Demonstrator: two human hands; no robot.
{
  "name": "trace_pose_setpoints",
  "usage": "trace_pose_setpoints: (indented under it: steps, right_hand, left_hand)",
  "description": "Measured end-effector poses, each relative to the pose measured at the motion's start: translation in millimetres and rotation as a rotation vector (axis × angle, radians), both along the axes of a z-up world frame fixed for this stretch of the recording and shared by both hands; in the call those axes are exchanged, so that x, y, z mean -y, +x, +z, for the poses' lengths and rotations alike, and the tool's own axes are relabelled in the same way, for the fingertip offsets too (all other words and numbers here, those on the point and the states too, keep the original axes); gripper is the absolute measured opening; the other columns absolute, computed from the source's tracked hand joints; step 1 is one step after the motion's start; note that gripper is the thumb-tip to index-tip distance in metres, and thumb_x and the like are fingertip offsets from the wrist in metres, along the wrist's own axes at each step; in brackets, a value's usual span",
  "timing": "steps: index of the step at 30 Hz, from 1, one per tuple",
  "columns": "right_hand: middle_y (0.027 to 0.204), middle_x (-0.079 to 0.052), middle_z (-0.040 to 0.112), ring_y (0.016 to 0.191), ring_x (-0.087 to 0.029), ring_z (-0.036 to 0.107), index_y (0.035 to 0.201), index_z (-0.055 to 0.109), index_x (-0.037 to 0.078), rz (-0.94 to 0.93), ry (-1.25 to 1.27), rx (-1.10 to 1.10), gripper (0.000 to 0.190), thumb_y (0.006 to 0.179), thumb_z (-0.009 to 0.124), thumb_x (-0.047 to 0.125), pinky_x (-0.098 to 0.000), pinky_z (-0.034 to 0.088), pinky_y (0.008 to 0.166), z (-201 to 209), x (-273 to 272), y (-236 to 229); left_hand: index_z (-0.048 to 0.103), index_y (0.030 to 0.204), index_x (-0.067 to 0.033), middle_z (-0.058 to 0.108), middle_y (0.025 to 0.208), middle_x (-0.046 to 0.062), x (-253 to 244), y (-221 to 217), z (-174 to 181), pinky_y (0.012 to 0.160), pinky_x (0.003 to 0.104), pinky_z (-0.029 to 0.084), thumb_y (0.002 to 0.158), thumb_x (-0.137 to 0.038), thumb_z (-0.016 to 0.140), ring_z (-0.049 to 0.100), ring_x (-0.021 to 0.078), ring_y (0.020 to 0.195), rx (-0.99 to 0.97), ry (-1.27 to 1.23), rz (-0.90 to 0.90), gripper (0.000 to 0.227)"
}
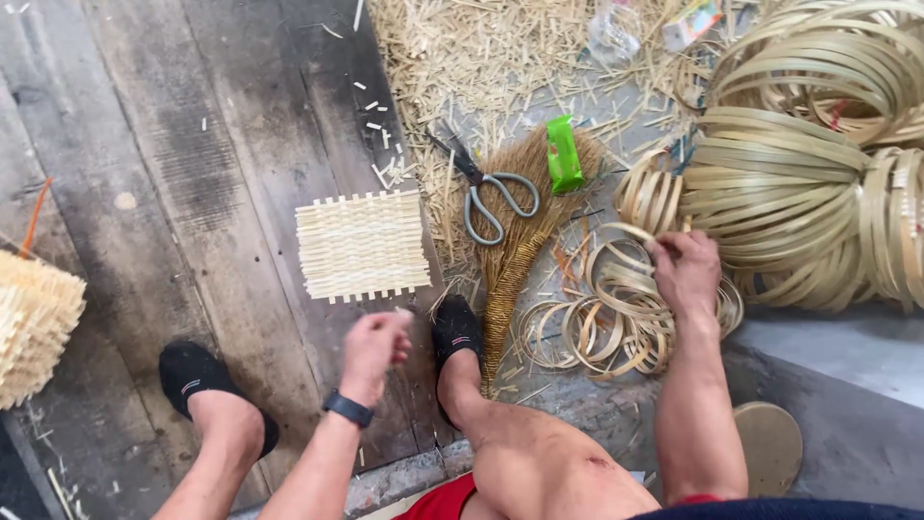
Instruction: The person picks up a woven square and places it over a circular wooden block before pressing a bamboo ring onto the assembly. They then trim the excess woven material using shears and secure the piece by tying it with a thin strip of bamboo.
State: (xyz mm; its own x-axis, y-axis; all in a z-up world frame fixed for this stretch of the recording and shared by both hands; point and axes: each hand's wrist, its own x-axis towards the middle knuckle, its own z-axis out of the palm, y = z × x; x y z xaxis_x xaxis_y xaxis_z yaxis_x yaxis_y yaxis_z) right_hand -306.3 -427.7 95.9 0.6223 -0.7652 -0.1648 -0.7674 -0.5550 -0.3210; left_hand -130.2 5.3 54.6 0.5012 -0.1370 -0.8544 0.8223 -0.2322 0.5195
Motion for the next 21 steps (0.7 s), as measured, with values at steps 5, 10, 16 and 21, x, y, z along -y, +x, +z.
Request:
trace_pose_setpoints:
  steps: [5, 10, 16, 21]
  right_hand:
    - [0.094, -0.010, 0.073, 0.079, -0.016, 0.065, 0.112, 0.073, -0.004, -0.102, 0.980, 0.714, 0.023, 0.097, 0.079, 0.012, -0.0289, 0.054, 0.071, 6.4, -79.0, 23.2]
    - [0.091, -0.013, 0.074, 0.075, -0.017, 0.070, 0.108, 0.072, -0.006, -0.163, 1.377, 0.785, 0.022, 0.093, 0.078, 0.009, -0.0293, 0.058, 0.065, 13.0, -157.6, 73.9]
    - [0.114, -0.014, 0.065, 0.097, -0.023, 0.069, 0.129, 0.066, -0.002, 0.516, 0.328, 0.738, 0.042, 0.090, 0.081, 0.007, -0.0292, 0.061, 0.084, 71.5, -201.8, 140.7]
    - [0.097, -0.009, 0.069, 0.081, -0.018, 0.070, 0.105, 0.075, 0.006, 0.654, 0.333, 0.579, 0.019, 0.088, 0.083, 0.006, -0.0283, 0.058, 0.069, 87.5, -219.0, 174.8]
  left_hand:
    - [0.066, 0.131, 0.0000, 0.071, 0.112, 0.004, 53.1, 3.6, 64.5, 0.091, 0.028, 0.056, 0.094, -0.023, 0.077, 0.069, 0.0162, 0.104, 0.777, -0.355, -0.304, 0.045]
    - [0.074, 0.125, 0.0012, 0.069, 0.081, 0.002, 76.3, 55.4, 83.1, 0.057, 0.025, 0.051, 0.096, -0.018, 0.074, 0.058, 0.0076, 0.066, 0.276, -0.577, -0.020, 0.035]
    - [0.076, 0.127, -0.0002, 0.066, 0.083, -0.003, 48.7, 47.7, 69.7, 0.049, 0.020, 0.034, 0.097, -0.012, 0.076, 0.041, 0.0016, 0.059, 0.254, -0.502, 0.048, 0.032]
    - [0.074, 0.108, -0.0032, 0.067, 0.083, -0.002, 30.7, 47.3, 64.0, 0.057, 0.024, 0.043, 0.096, -0.041, 0.072, 0.055, 0.0060, 0.068, 0.125, -0.595, 0.069, 0.040]
